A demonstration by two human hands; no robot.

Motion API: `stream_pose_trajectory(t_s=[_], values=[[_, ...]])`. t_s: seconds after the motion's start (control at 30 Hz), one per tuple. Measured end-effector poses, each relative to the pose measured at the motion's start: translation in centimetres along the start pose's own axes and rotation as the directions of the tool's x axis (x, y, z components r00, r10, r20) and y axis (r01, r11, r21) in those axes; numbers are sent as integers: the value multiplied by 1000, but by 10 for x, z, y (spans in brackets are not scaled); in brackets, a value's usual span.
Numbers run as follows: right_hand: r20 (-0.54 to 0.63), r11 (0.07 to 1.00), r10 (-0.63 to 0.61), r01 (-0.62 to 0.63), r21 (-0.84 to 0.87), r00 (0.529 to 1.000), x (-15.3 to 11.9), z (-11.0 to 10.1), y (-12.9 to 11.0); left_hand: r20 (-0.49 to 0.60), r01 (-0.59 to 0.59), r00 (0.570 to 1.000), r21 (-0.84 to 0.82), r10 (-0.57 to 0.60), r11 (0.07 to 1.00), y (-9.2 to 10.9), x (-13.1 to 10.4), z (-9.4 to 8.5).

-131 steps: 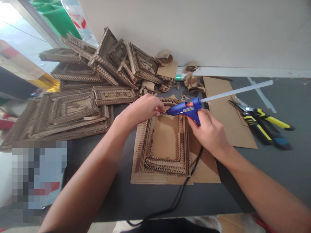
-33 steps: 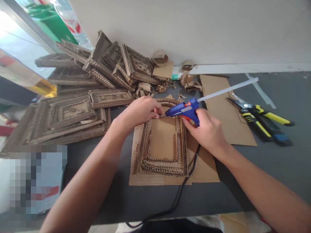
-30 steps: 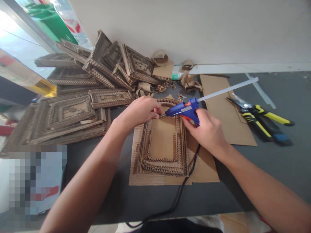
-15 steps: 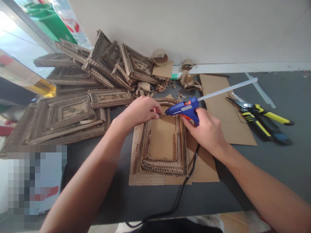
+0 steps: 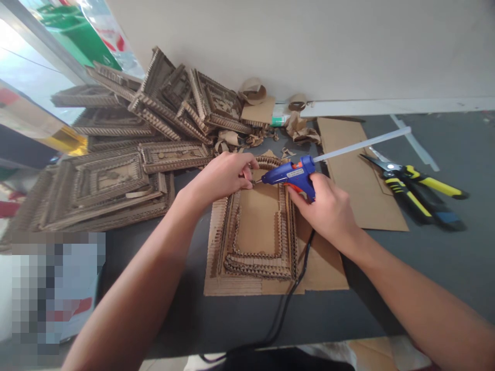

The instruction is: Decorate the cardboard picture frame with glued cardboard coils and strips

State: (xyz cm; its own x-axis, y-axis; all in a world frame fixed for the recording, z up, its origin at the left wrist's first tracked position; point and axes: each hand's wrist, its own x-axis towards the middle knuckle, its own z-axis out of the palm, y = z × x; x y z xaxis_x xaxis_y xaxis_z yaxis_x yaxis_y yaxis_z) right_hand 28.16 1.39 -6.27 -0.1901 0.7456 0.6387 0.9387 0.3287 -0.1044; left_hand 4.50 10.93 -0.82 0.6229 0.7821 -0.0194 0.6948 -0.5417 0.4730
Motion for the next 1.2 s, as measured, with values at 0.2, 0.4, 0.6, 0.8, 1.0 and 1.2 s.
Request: stream_pose_trajectory(t_s=[0.2, 0.4, 0.6, 0.8, 1.0, 1.2], values=[[12, 1000, 21, -21, 6, 1000, -1, 0, -1, -22, -13, 1000, -4, 13, 1000, -2, -1, 1], [17, 999, 30, -31, 12, 999, -2, 1, -2, -28, -2, 1000, -18, 2, 1000, -2, 0, 2], [24, 999, 32, -33, 11, 999, -1, 0, -2, -30, 24, 999, 1, -24, 1000, 2, 0, 1], [18, 999, 30, -30, 11, 999, -1, 0, -3, -26, 12, 1000, 44, -11, 999, 6, -1, -1], [19, 999, 31, -31, 27, 999, 0, 0, -3, -30, 6, 1000, 77, -4, 997, 7, -3, -2], [10, 999, 23, -24, 42, 1000, 0, 0, -3, -24, 30, 999, 97, -28, 995, 10, -4, -1]])
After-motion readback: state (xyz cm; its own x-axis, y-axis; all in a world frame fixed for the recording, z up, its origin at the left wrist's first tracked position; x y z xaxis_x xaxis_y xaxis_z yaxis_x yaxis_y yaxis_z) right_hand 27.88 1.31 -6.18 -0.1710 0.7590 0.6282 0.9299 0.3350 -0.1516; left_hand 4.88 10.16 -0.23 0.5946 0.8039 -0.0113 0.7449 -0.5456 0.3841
